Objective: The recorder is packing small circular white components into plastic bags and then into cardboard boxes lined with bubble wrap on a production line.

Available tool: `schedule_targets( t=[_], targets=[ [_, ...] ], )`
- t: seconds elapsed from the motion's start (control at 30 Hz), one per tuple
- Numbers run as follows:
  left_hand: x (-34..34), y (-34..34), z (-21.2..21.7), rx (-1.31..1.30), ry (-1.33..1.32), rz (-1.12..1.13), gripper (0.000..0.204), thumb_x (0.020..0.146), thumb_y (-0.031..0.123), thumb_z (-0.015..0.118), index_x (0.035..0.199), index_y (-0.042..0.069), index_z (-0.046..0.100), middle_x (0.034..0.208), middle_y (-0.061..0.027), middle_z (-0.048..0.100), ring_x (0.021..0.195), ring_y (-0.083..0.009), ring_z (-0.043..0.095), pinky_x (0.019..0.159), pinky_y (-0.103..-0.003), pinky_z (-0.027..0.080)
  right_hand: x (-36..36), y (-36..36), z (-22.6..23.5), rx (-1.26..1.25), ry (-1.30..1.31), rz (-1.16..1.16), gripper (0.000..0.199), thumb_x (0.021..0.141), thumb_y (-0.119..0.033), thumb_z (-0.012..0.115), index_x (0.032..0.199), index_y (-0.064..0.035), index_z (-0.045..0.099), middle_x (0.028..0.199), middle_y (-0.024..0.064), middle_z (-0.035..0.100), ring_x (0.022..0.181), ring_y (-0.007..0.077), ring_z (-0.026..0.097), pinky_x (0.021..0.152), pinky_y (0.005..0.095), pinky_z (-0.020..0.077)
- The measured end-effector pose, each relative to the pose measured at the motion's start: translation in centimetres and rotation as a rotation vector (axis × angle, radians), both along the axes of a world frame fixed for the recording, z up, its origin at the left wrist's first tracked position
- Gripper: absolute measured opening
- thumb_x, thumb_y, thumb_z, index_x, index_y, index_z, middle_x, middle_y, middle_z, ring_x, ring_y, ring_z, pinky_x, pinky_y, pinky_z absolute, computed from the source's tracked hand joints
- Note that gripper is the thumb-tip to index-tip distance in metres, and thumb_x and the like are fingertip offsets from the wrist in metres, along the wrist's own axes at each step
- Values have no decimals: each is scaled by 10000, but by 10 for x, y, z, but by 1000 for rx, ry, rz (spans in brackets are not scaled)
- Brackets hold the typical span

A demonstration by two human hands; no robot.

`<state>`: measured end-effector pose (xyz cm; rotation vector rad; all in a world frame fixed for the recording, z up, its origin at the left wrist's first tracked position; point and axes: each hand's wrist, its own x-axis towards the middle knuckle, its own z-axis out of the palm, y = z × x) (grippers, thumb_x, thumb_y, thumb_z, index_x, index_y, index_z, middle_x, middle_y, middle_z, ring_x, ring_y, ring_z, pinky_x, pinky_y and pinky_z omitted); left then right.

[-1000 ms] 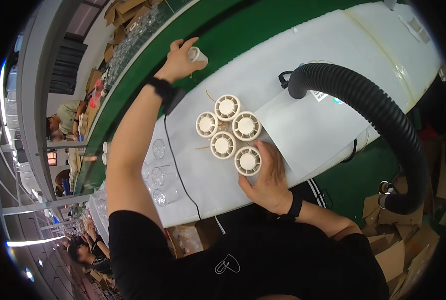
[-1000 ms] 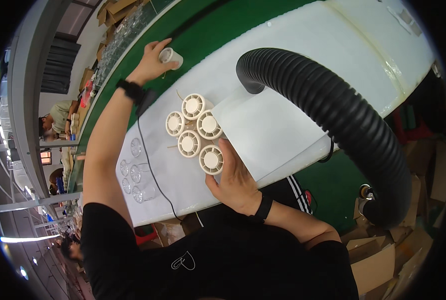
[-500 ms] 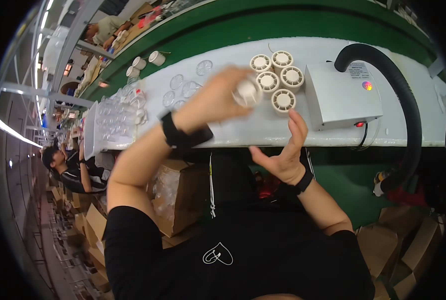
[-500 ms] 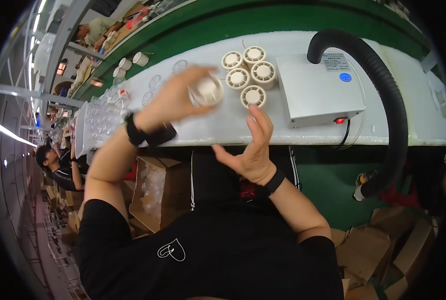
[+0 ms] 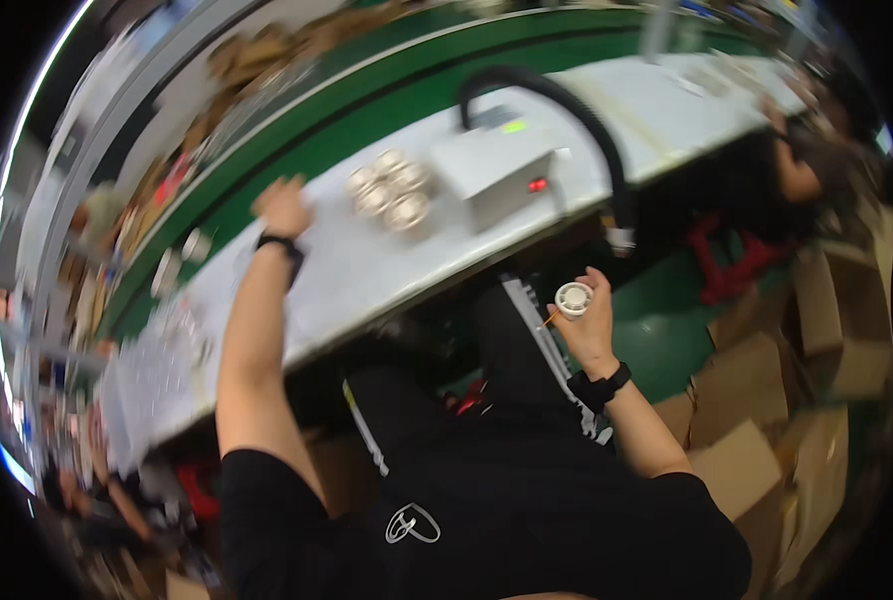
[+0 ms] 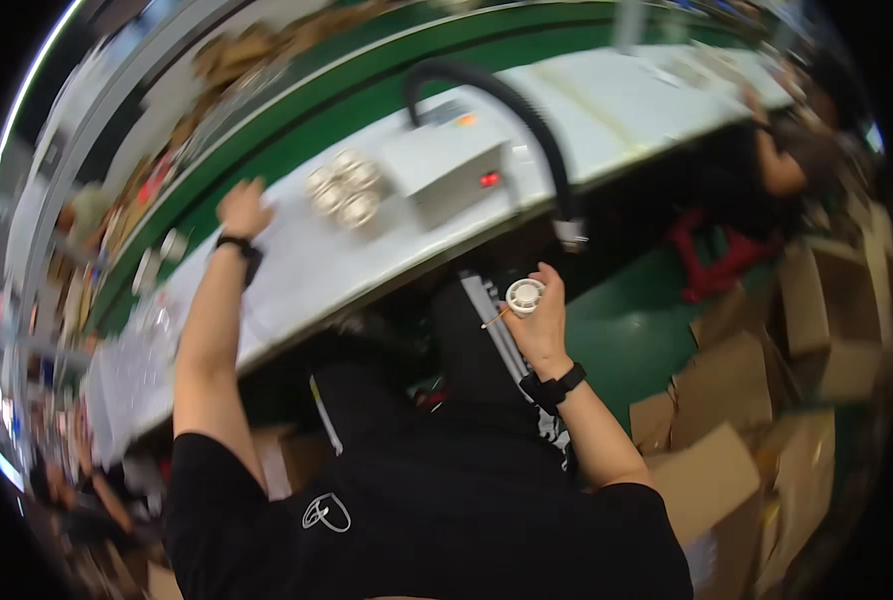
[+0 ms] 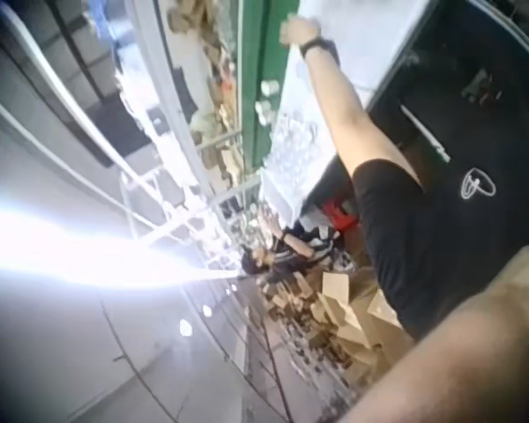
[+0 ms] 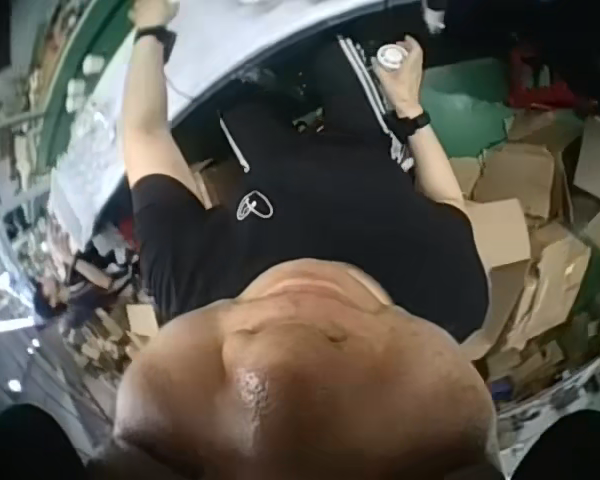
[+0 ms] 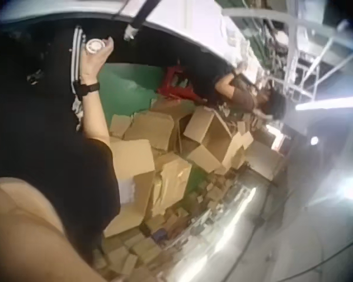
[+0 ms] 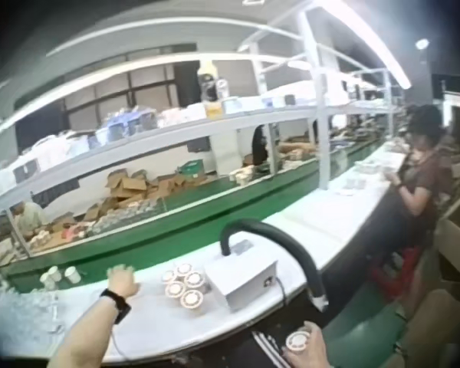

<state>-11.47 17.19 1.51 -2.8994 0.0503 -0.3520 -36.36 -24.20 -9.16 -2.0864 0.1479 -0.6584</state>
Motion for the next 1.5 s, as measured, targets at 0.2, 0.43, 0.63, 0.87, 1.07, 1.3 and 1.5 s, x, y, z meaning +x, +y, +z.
schedule_targets(
  t=[0.2, 0.43, 0.63, 0.87, 1.07, 1.3, 1.5],
  targets=[
    [21, 37, -23, -9, 340, -2, 573, 637, 229, 756, 1121, -7, 561, 1088, -243, 591, 1060, -385, 546, 907, -412, 464, -5, -66, -19, 26, 0, -250, 708, 650, -47, 759, 1230, -38, 353, 1061, 137, 527, 970, 272, 562, 841, 338, 460],
    [-63, -58, 12, -415, 71, -372, 542, 641, 204, 798, 1074, -35, 576, 1063, -213, 575, 994, -355, 552, 868, -397, 453, 32, -80, -29, 26, -4, -162, 706, 647, -51, 759, 1218, -51, 344, 1085, 145, 529, 984, 272, 566, 843, 344, 458],
    [-121, -112, -42, -540, -123, -406, 606, 698, 157, 771, 1214, -24, 509, 1139, -182, 514, 1071, -326, 495, 900, -380, 429, 26, -62, -25, 356, 74, -105, 528, 748, -70, 700, 1185, -39, 405, 1057, 141, 558, 975, 263, 581, 814, 330, 484],
    [-120, -116, -82, -886, -300, -420, 704, 743, 140, 749, 1328, 3, 382, 1274, -187, 444, 1173, -325, 417, 941, -392, 398, 2, -71, -50, 2122, -51, -326, 251, 899, -196, 556, 1071, -16, 528, 990, 127, 595, 935, 263, 603, 810, 337, 527],
    [-130, -116, -76, -715, -410, -442, 738, 722, 194, 773, 1312, -9, 379, 1285, -202, 435, 1166, -356, 429, 971, -425, 370, 4, -72, -44, 2146, 35, -258, 307, 902, -311, 530, 1007, -24, 557, 984, 130, 599, 932, 263, 603, 812, 360, 528],
    [-202, -162, -54, -871, -245, -914, 545, 703, 220, 771, 1155, 38, 528, 1164, -149, 526, 1073, -319, 497, 917, -400, 387, 1, -23, 22, 1864, 546, 447, 350, 905, -352, 517, 1000, -22, 587, 956, 135, 631, 886, 251, 626, 776, 323, 517],
    [-221, -172, -58, -1355, 494, -938, 805, 602, 246, 846, 1265, 10, 456, 1232, -136, 520, 1129, -295, 513, 995, -373, 371, 7, 56, 64, 1292, 955, 826, 411, 945, -406, 438, 1006, -29, 588, 899, 125, 641, 775, 222, 638, 734, 294, 515]
  ],
)
